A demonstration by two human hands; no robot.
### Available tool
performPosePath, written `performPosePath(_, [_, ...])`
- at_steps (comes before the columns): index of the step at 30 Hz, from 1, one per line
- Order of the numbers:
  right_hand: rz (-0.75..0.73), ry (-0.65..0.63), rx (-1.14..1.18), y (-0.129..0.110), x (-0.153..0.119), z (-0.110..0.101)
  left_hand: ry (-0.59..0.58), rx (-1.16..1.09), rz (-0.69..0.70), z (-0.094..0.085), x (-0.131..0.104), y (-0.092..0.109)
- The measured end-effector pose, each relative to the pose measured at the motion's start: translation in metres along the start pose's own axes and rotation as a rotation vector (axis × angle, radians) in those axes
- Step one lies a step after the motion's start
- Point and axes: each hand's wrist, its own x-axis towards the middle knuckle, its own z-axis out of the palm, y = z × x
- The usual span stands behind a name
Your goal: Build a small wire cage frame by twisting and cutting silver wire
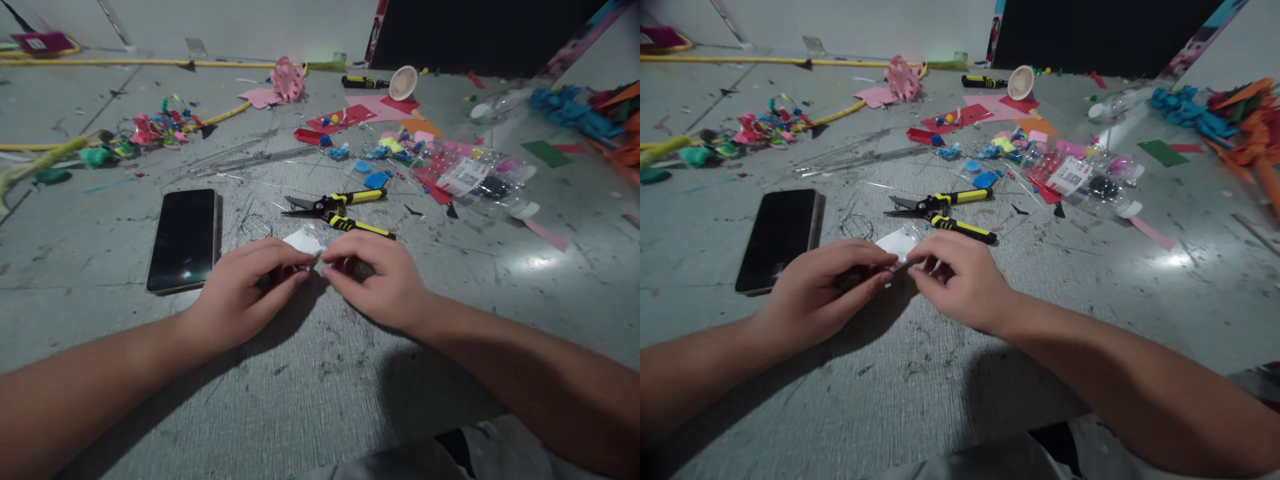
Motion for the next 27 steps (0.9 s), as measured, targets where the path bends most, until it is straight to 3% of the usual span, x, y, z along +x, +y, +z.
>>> performPosePath(4, [0.222,0.063,-0.157,0.011,0.007,-0.001,0.080,0.041,-0.134,0.002,0.002,-0.005])
performPosePath(9, [0.200,-0.172,-0.244,0.021,0.016,-0.006,0.103,0.002,-0.309,0.005,0.002,-0.011])
performPosePath(14, [0.193,-0.122,-0.061,0.019,0.012,-0.006,0.082,-0.060,-0.374,0.006,0.004,-0.011])
performPosePath(20, [0.043,-0.138,0.078,0.020,0.013,-0.007,0.000,-0.025,-0.361,0.003,0.007,-0.006])
performPosePath(27, [0.226,-0.171,0.107,0.018,0.015,-0.006,-0.008,0.023,-0.269,0.003,0.007,-0.009])
